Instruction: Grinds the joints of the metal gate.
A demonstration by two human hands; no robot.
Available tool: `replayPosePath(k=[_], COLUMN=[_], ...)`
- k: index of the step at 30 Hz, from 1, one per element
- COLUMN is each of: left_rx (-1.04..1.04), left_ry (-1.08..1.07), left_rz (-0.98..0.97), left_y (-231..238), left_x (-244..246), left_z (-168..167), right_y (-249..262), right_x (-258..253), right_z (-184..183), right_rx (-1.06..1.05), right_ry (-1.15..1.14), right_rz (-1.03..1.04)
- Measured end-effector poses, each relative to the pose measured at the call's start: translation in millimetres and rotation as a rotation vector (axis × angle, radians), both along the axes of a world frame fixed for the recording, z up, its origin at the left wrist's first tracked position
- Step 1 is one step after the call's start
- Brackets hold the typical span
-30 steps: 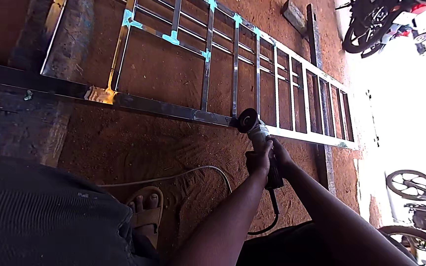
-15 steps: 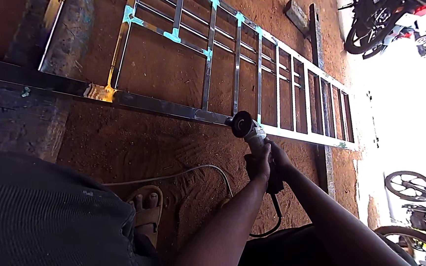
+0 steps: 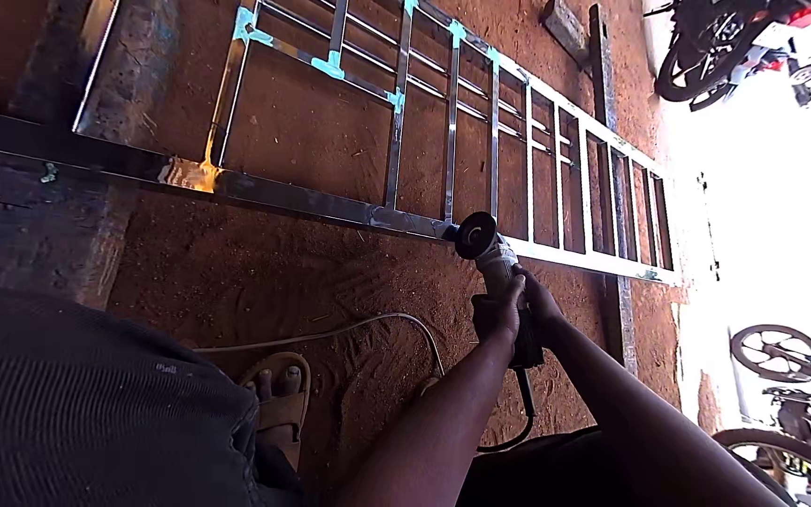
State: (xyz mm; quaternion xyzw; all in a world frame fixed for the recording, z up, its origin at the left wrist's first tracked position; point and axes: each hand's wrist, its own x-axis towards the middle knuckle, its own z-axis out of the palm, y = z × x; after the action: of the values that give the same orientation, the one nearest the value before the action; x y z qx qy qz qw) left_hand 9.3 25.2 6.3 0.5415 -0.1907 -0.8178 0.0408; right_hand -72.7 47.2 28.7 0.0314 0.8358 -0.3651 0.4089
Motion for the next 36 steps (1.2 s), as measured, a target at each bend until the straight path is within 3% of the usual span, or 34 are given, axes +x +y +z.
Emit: replayPosePath(k=[6, 11, 17, 22, 27, 32, 36], left_rx=[-0.035, 0.005, -0.047, -0.028, -0.053, -0.039, -0.047], left_ry=[-0.023, 0.039, -0.007, 0.054, -0.002, 0.043, 0.004], left_rz=[0.101, -0.013, 0.128, 0.02, 0.112, 0.007, 0.038], left_y=[5.2, -4.1, 3.5, -10.3, -4.4, -20.6, -21.1], left_x=[2.9, 0.4, 5.3, 4.7, 5.2, 6.2, 3.7], left_z=[-5.8, -5.8, -8.0, -9.3, -9.1, -9.5, -8.5], right_y=[-7.4, 0.4, -9.4, -8.7, -16.3, -18.5, -23.0], right_x=[4.5, 0.5, 3.6, 0.6, 6.4, 6.8, 2.7], right_z=[-1.2, -2.9, -7.2, -9.4, -6.3, -6.1, -7.8], right_rx=[0.082, 0.003, 0.077, -0.018, 0.018, -0.03, -0.013], right_ry=[0.037, 0.031, 0.05, 0.041, 0.029, 0.033, 0.038], right_rz=[0.119, -0.01, 0.126, 0.015, 0.098, 0.03, 0.046])
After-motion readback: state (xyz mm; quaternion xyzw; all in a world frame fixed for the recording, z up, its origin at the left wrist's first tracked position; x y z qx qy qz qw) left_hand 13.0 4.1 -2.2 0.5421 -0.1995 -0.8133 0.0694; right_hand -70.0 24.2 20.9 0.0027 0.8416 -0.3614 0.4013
